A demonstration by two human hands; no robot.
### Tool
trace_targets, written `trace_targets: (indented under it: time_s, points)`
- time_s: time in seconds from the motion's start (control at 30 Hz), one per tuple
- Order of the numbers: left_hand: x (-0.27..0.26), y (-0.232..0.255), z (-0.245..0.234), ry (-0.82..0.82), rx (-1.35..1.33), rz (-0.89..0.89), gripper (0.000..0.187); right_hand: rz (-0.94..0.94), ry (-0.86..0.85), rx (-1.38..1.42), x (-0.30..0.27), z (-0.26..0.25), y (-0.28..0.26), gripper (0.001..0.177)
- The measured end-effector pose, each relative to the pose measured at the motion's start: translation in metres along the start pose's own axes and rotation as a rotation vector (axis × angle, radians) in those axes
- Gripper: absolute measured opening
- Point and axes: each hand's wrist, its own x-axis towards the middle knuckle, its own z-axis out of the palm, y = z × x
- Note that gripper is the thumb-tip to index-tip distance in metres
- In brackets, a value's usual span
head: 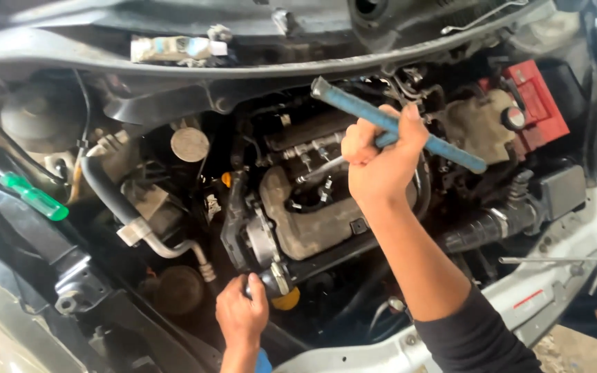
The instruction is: The person uses a screwdriver to loosen and remove a bolt from a component in the engine bay. They then use a wrench to remove another bolt and detach a plastic cover. The person proceeds to disconnect several electrical connectors and uses the wrench again on additional fasteners.
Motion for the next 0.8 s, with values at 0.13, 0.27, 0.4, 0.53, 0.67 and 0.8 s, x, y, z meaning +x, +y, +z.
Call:
trace_targets:
  time_s: [0.13,0.27,0.4,0.53,0.67,0.8]
  points:
    - [-0.001,-0.004,0.002,-0.007,-0.025,0.037,0.034,0.021,-0.001,-0.021,0.001,0.002,0.010,0.063]
    - [0.000,-0.003,0.002,-0.020,-0.006,0.024,0.034,0.071,-0.036,-0.005,0.009,0.011,0.005,0.061]
    - [0.000,-0.005,0.003,0.011,0.002,0.060,0.035,-0.058,0.139,-0.105,0.013,0.061,0.005,0.047]
    - [0.000,0.003,-0.001,-0.024,0.017,-0.001,0.038,0.065,0.164,-0.019,0.010,0.069,-0.004,0.018]
    - [-0.002,0.005,-0.005,-0.049,0.036,-0.041,0.041,0.632,-0.816,0.042,0.027,0.023,-0.010,0.024]
    - [-0.001,0.002,-0.004,0.003,0.014,-0.010,0.041,0.570,-0.360,-0.298,0.043,0.055,-0.048,0.023]
